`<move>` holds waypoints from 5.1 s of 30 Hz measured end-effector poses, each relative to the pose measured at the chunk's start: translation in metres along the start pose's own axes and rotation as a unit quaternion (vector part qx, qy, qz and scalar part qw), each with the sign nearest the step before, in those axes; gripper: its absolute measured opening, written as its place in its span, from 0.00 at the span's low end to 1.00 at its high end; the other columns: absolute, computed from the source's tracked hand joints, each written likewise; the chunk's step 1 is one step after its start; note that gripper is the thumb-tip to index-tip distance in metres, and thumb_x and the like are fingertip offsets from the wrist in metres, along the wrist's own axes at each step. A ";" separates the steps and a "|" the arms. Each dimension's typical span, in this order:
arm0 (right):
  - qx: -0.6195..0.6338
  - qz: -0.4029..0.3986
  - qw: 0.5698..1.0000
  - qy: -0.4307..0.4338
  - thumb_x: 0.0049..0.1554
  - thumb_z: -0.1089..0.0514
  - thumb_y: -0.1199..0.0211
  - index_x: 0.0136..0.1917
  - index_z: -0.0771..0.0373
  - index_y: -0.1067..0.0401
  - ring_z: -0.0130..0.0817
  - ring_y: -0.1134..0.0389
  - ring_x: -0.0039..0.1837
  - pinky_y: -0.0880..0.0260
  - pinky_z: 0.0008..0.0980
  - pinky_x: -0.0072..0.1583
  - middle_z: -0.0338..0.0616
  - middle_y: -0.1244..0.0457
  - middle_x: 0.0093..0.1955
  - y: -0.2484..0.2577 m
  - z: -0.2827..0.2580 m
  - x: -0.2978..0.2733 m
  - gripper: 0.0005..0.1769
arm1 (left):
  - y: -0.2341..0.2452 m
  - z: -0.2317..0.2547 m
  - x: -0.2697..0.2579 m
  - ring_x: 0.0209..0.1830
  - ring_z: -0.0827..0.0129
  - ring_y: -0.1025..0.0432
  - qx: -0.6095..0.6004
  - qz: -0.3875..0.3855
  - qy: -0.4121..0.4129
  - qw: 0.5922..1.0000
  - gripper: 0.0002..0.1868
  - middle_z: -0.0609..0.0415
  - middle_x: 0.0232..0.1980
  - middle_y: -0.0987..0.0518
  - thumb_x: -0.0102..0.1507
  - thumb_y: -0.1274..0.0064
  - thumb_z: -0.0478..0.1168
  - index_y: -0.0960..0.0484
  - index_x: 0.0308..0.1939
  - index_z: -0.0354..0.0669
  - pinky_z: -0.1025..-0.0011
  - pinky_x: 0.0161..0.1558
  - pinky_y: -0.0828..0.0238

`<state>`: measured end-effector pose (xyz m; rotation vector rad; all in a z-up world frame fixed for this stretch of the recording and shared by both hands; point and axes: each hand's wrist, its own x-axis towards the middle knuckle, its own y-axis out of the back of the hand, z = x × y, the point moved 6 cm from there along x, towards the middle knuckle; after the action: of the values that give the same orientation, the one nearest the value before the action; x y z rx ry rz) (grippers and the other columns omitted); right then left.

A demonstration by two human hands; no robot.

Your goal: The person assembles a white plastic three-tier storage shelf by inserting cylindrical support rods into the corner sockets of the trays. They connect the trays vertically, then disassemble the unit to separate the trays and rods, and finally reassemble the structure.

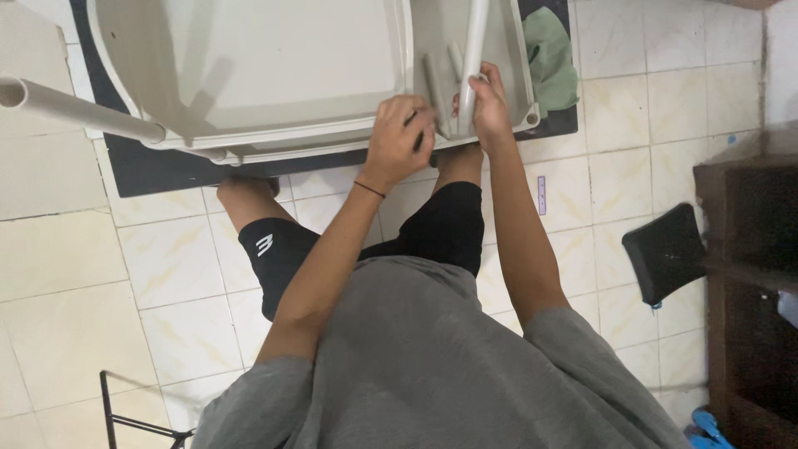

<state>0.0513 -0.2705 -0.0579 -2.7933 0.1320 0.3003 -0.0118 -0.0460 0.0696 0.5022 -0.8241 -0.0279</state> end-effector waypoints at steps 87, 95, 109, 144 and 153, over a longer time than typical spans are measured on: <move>-0.208 -0.322 0.902 0.199 0.55 0.70 0.39 0.78 0.62 0.44 0.46 0.40 0.79 0.40 0.44 0.77 0.55 0.40 0.75 -0.420 0.010 -0.063 0.39 | 0.234 -0.187 -0.130 0.58 0.50 0.32 0.160 0.420 0.294 0.844 0.39 0.40 0.58 0.31 0.54 0.29 0.36 0.35 0.64 0.35 0.56 0.58 0.33; -0.252 -0.266 0.909 0.200 0.59 0.51 0.30 0.45 0.63 0.29 0.27 0.28 0.42 0.27 0.32 0.47 0.37 0.32 0.38 -0.490 0.055 -0.048 0.15 | 0.217 -0.234 -0.134 0.48 0.53 0.21 0.075 0.429 0.401 0.806 0.13 0.44 0.46 0.17 0.66 0.45 0.41 0.21 0.51 0.37 0.61 0.50 0.27; -0.111 -0.477 0.871 -0.022 0.54 0.61 0.26 0.32 0.59 0.36 0.21 0.41 0.32 0.43 0.26 0.35 0.32 0.41 0.30 -0.497 0.096 -0.001 0.18 | 0.220 -0.218 -0.124 0.43 0.59 0.23 0.044 0.444 0.377 0.812 0.15 0.47 0.45 0.20 0.59 0.40 0.35 0.20 0.49 0.35 0.64 0.46 0.26; -0.155 -0.322 0.926 0.123 0.55 0.59 0.29 0.29 0.63 0.35 0.23 0.39 0.31 0.39 0.27 0.36 0.37 0.39 0.28 -0.497 0.089 -0.016 0.19 | 0.221 -0.215 -0.122 0.48 0.57 0.23 0.042 0.427 0.330 0.841 0.17 0.47 0.48 0.21 0.65 0.47 0.37 0.24 0.57 0.35 0.63 0.49 0.28; -0.111 -0.340 0.930 0.089 0.54 0.62 0.31 0.32 0.61 0.33 0.22 0.39 0.30 0.40 0.25 0.35 0.36 0.39 0.28 -0.495 0.081 -0.023 0.13 | 0.226 -0.207 -0.118 0.47 0.55 0.23 0.095 0.414 0.322 0.846 0.14 0.46 0.47 0.21 0.63 0.43 0.38 0.21 0.51 0.36 0.61 0.46 0.26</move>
<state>0.0757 0.2241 0.0259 -2.8624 -0.8610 -0.1181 0.0161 0.2650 -0.0309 0.2708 -0.3166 0.9877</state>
